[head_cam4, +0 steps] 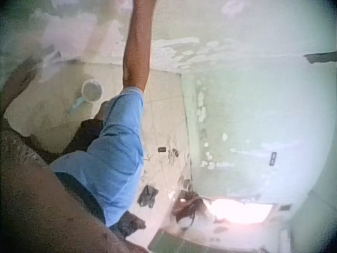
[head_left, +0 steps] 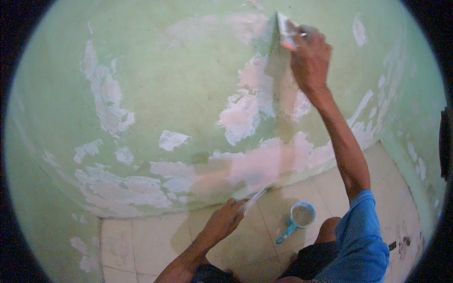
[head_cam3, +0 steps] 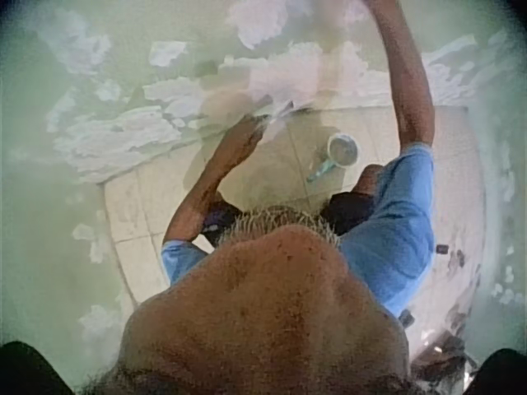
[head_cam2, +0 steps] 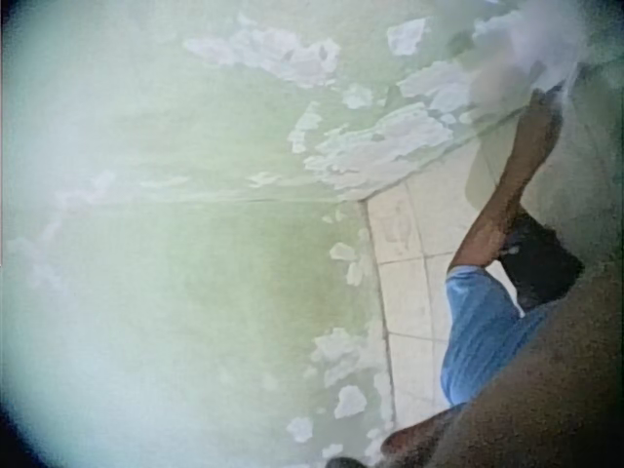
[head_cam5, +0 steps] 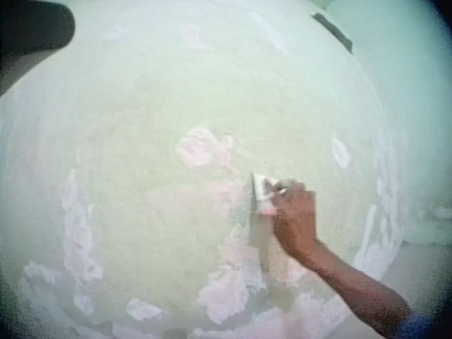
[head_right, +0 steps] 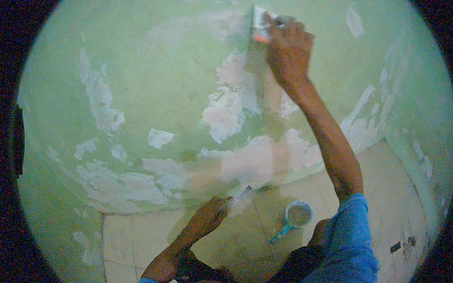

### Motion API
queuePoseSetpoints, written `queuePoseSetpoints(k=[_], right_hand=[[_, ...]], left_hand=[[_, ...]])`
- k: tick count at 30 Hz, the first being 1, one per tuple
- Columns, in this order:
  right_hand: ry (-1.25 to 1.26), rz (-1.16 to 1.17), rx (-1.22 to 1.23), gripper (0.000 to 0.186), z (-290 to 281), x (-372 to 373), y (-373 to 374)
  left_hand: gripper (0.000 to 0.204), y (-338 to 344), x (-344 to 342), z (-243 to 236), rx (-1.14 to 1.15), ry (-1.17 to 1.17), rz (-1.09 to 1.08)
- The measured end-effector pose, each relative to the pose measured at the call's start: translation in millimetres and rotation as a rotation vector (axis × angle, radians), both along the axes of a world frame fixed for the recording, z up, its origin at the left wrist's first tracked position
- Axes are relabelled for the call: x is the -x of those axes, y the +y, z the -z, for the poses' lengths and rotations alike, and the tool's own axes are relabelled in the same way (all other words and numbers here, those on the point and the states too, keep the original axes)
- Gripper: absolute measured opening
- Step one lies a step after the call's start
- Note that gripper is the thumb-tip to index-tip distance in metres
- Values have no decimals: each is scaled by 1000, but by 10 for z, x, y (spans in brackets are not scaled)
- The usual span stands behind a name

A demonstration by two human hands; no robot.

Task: The person applies white putty to a green wall using two scrapers, spreading and smoothing the material over several areas while periodically taking more putty from a container.

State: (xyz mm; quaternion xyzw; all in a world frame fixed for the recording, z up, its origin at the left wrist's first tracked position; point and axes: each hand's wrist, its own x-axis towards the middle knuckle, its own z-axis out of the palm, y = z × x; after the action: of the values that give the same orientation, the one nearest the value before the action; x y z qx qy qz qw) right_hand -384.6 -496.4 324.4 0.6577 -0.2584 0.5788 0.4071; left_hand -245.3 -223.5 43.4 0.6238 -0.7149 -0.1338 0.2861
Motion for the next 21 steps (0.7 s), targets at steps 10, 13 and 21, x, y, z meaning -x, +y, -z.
queuePoseSetpoints(k=[10,13,21], right_hand=[[253,-769,-702,54,870,333,760],[-22,-1242,-1161,43,1141,480,719],[451,-1269,-1086,46,1404,788,778]], left_hand=[[32,84,-119,-216,-98,345,-281],[34,74,-119,-230,-194,715,-238],[33,96,100,-741,-297,1212,-73]])
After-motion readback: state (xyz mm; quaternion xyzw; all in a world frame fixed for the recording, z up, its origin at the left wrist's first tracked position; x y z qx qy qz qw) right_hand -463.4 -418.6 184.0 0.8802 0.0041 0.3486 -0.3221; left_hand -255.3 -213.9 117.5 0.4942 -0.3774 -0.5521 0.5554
